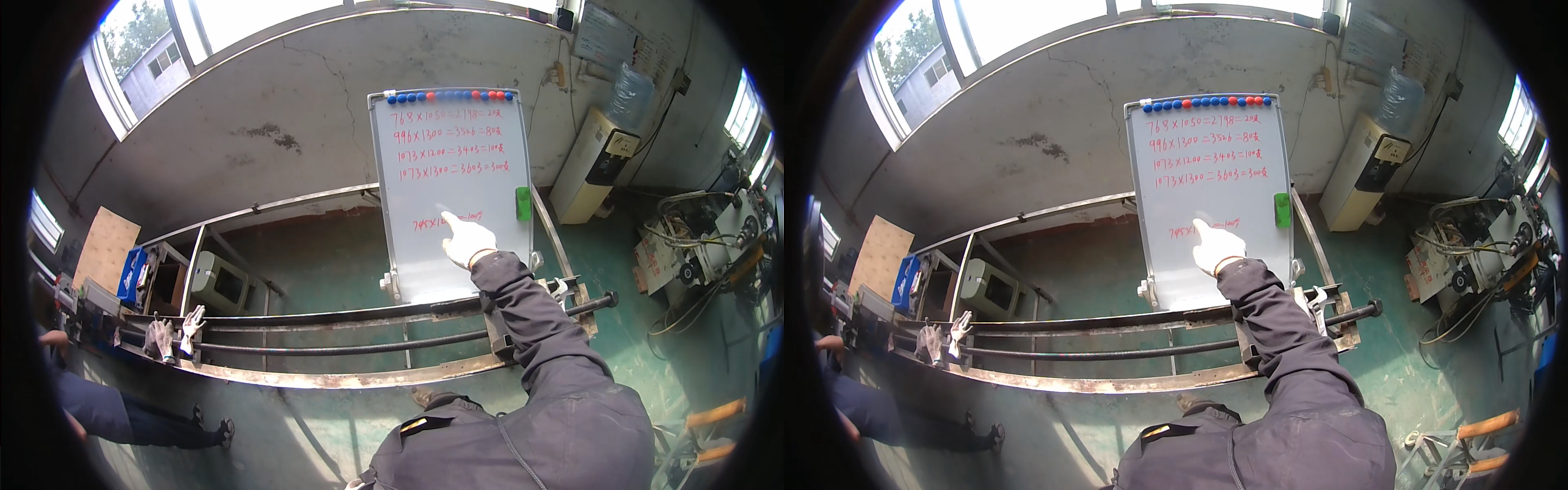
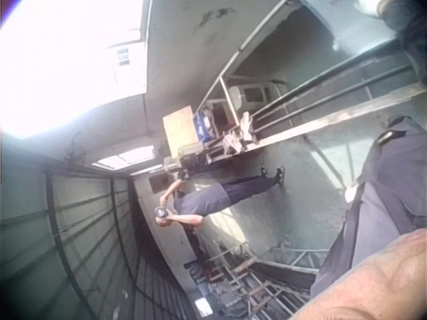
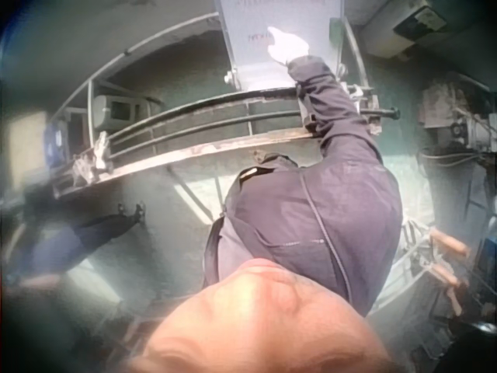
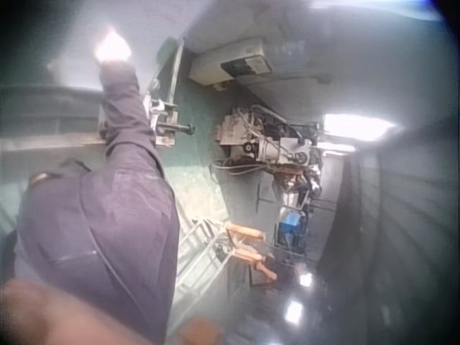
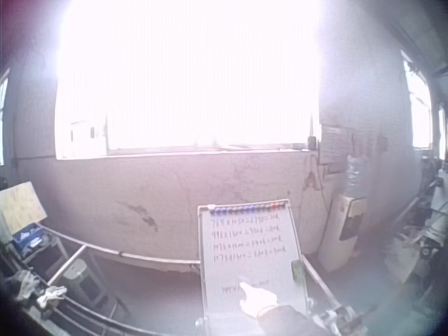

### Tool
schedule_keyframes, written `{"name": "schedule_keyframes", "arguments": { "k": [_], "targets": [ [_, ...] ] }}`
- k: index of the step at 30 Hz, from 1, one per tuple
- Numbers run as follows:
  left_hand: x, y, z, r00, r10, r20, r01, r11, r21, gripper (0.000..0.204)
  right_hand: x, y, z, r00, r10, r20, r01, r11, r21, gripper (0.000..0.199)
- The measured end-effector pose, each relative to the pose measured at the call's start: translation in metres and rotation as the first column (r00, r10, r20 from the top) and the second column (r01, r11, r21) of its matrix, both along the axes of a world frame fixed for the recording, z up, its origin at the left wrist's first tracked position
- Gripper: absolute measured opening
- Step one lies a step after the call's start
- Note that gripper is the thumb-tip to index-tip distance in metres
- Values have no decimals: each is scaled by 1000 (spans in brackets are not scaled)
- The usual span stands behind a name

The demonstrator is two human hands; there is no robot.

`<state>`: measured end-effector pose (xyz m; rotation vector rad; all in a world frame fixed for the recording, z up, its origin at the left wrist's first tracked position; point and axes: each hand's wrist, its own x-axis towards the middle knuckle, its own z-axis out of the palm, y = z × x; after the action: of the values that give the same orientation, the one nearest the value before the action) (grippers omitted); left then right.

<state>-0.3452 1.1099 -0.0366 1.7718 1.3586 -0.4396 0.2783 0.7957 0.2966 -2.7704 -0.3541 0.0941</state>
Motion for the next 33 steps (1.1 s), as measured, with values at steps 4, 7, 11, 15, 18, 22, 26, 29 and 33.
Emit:
{"name": "schedule_keyframes", "arguments": {
  "k": [4,7,11,15,18,22,26,29,33],
  "targets": [
    [-8,-3,-2,1000,-3,-9,3,1000,-6,54,0,2,-1,1000,2,-16,-3,1000,-24,72],
    [-13,-4,-2,1000,-9,-14,9,1000,-7,55,0,1,-4,1000,9,11,-9,1000,-14,70],
    [-19,-6,-1,1000,-12,-21,12,1000,-4,56,2,0,-9,1000,14,12,-14,1000,-12,68],
    [-25,-7,0,1000,-14,-28,14,1000,-2,58,6,-2,-12,1000,13,-20,-13,1000,-13,69],
    [-30,-9,0,999,-16,-32,16,1000,-1,59,7,-3,-12,999,16,-40,-17,1000,-14,70],
    [-35,-10,1,999,-12,-40,12,1000,2,61,6,-2,-14,1000,18,-20,-19,1000,-8,70],
    [-40,-11,3,999,-8,-43,8,1000,7,63,7,-2,-15,1000,22,-16,-22,1000,-18,69],
    [-47,-11,3,999,-5,-49,5,1000,13,64,4,-2,-13,999,24,-21,-24,1000,-16,69],
    [-59,-12,2,998,0,-56,2,1000,26,66,1,3,1,997,33,-64,-35,999,-18,76]
  ]
}}
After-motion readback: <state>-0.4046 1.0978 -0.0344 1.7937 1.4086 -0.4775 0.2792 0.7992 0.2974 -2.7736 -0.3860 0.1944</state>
